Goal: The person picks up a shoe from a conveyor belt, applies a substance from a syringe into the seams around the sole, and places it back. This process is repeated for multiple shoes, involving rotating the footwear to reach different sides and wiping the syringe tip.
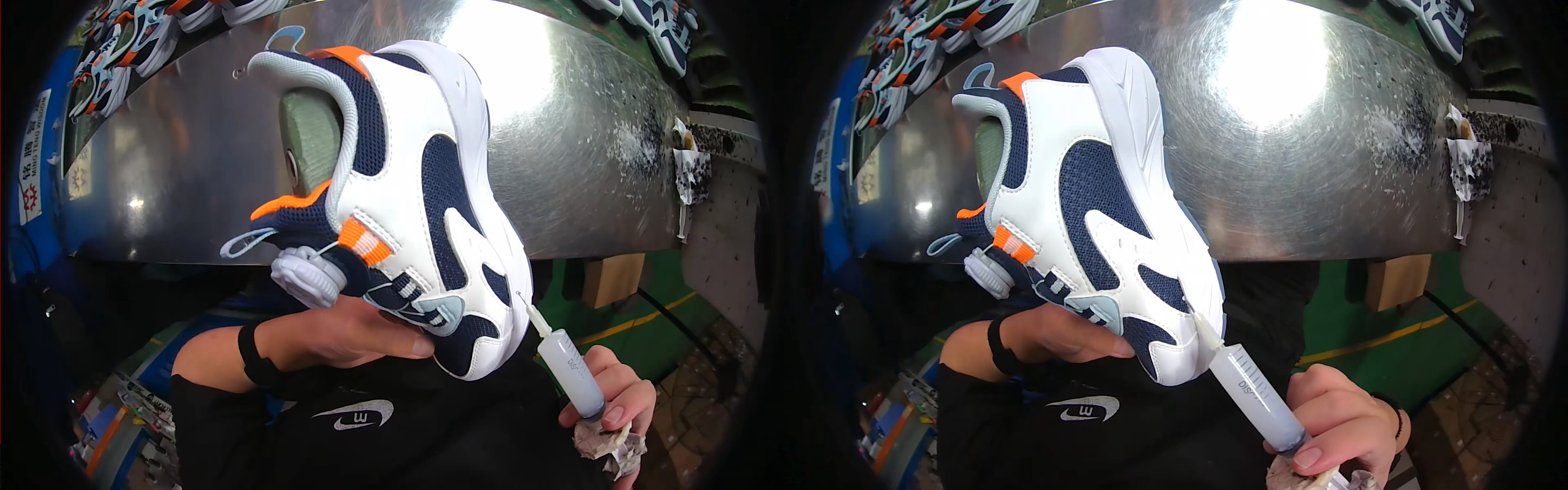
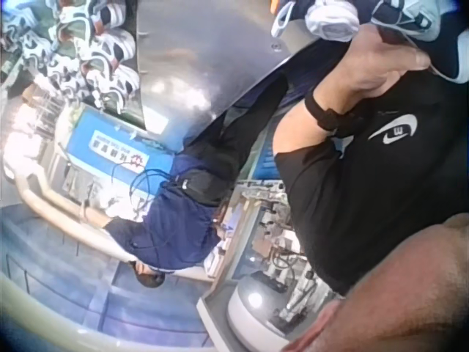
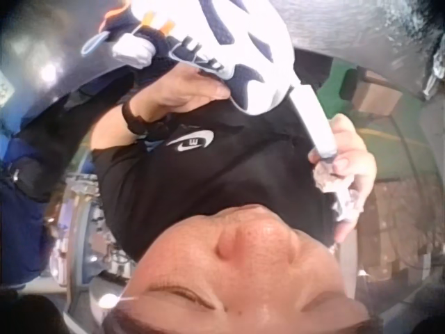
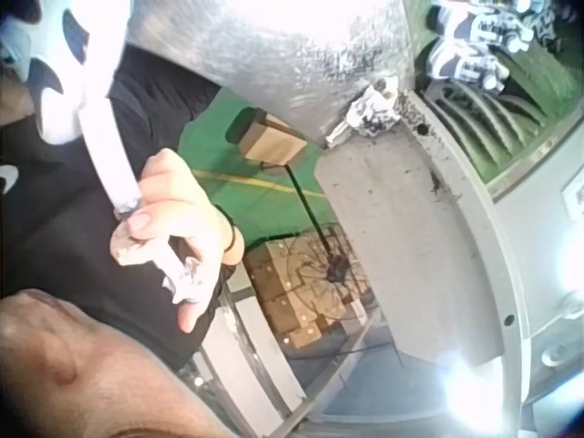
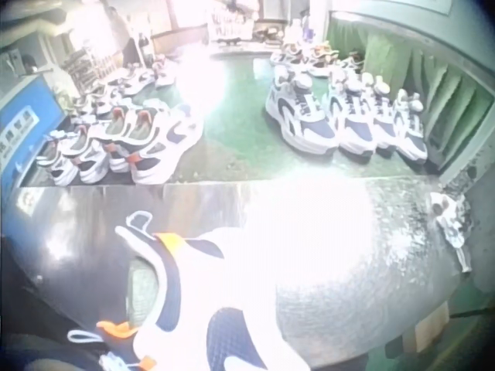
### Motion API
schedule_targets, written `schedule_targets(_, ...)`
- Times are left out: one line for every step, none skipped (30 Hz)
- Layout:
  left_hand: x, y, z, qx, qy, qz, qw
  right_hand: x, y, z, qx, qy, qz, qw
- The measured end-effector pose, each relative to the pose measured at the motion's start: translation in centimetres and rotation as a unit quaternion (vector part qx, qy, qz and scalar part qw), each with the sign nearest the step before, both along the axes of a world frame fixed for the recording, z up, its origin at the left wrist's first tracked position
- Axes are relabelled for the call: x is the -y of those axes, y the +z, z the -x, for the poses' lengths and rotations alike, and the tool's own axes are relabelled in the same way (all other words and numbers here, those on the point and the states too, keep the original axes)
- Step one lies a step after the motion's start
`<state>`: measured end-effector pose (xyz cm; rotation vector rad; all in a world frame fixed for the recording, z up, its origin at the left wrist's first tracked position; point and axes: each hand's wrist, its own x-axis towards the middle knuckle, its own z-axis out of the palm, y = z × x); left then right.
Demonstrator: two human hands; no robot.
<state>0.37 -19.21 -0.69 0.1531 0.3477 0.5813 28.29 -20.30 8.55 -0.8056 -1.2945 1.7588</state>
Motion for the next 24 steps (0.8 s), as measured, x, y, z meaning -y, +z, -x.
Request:
schedule_targets(-0.1, 0.1, 0.0, 0.000, 0.002, 0.005, 1.000, -0.2, -0.1, 0.0, 0.000, 0.009, 0.005, 1.000)
schedule_targets(-0.2, 0.3, -0.1, -0.013, -0.012, 0.011, 1.000, -0.4, -0.2, 0.0, -0.001, 0.017, 0.009, 1.000)
schedule_targets(-0.3, 0.4, 0.0, -0.027, -0.026, 0.016, 0.999, -0.7, -0.3, 0.0, -0.003, 0.024, 0.013, 1.000)
schedule_targets(-0.4, 0.5, -0.1, -0.035, -0.036, 0.015, 0.999, -0.9, -0.4, -0.1, 0.005, 0.033, 0.006, 0.999)
schedule_targets(-0.5, 0.5, -0.1, -0.043, -0.045, 0.013, 0.998, -1.1, -0.5, -0.2, 0.012, 0.042, -0.001, 0.999)
schedule_targets(-0.6, 0.5, -0.1, -0.045, -0.050, 0.005, 0.998, -1.2, -0.6, -0.2, 0.019, 0.050, -0.008, 0.999)
schedule_targets(-0.7, 0.5, -0.1, -0.048, -0.053, 0.000, 0.997, -1.2, -0.6, -0.2, 0.015, 0.049, -0.008, 0.999)
schedule_targets(-0.7, 0.4, -0.1, -0.050, -0.056, -0.006, 0.997, -1.2, -0.6, -0.2, 0.012, 0.048, -0.008, 0.999)
schedule_targets(-0.7, 0.4, -0.1, -0.052, -0.058, -0.010, 0.997, -1.2, -0.5, -0.3, 0.009, 0.047, -0.008, 0.999)
schedule_targets(-0.7, 0.3, 0.0, -0.052, -0.057, -0.012, 0.997, -1.2, -0.5, -0.3, 0.013, 0.048, -0.004, 0.999)
schedule_targets(-0.7, 0.3, -0.1, -0.052, -0.056, -0.013, 0.997, -1.2, -0.4, -0.4, 0.018, 0.049, -0.001, 0.999)
schedule_targets(-0.6, 0.2, -0.1, -0.049, -0.052, -0.014, 0.997, -1.1, -0.3, -0.4, 0.022, 0.050, 0.002, 0.999)
schedule_targets(-0.6, 0.2, -0.1, -0.037, -0.034, -0.041, 0.998, -1.1, -0.2, -0.5, 0.014, 0.049, 0.006, 0.999)
schedule_targets(-0.5, 0.1, -0.2, -0.033, -0.034, -0.020, 0.999, -1.1, -0.2, -0.5, 0.005, 0.049, 0.011, 0.999)
schedule_targets(-0.4, 0.0, -0.3, -0.020, -0.021, -0.025, 0.999, -1.0, -0.1, -0.6, -0.004, 0.050, 0.015, 0.999)
schedule_targets(-0.4, 0.0, -0.4, -0.008, -0.007, -0.045, 0.999, -1.0, 0.0, -0.6, -0.004, 0.050, 0.019, 0.999)
schedule_targets(-0.3, -0.1, -0.5, -0.016, -0.001, -0.050, 0.999, -1.0, 0.1, -0.7, -0.004, 0.050, 0.023, 0.998)
schedule_targets(-0.3, -0.1, -0.5, -0.025, 0.006, -0.070, 0.997, -1.0, 0.1, -0.7, -0.004, 0.050, 0.026, 0.998)
schedule_targets(-0.3, -0.1, -0.5, -0.031, 0.004, -0.077, 0.997, -1.1, 0.2, -0.8, -0.004, 0.058, 0.025, 0.998)
schedule_targets(-0.3, -0.1, -0.4, -0.037, 0.002, -0.084, 0.996, -1.1, 0.2, -0.8, -0.005, 0.066, 0.023, 0.998)
schedule_targets(-0.2, -0.1, -0.3, -0.041, -0.008, -0.079, 0.996, -1.1, 0.2, -0.9, -0.005, 0.074, 0.022, 0.997)
schedule_targets(-0.2, 0.0, -0.2, -0.043, -0.014, -0.072, 0.996, -1.1, 0.2, -1.0, -0.006, 0.074, 0.019, 0.997)
schedule_targets(-0.1, 0.0, -0.1, -0.045, -0.019, -0.065, 0.997, -1.1, 0.2, -1.1, -0.007, 0.075, 0.016, 0.997)
schedule_targets(0.0, 0.0, 0.0, -0.046, -0.020, -0.056, 0.997, -1.1, 0.2, -1.2, -0.009, 0.075, 0.013, 0.997)
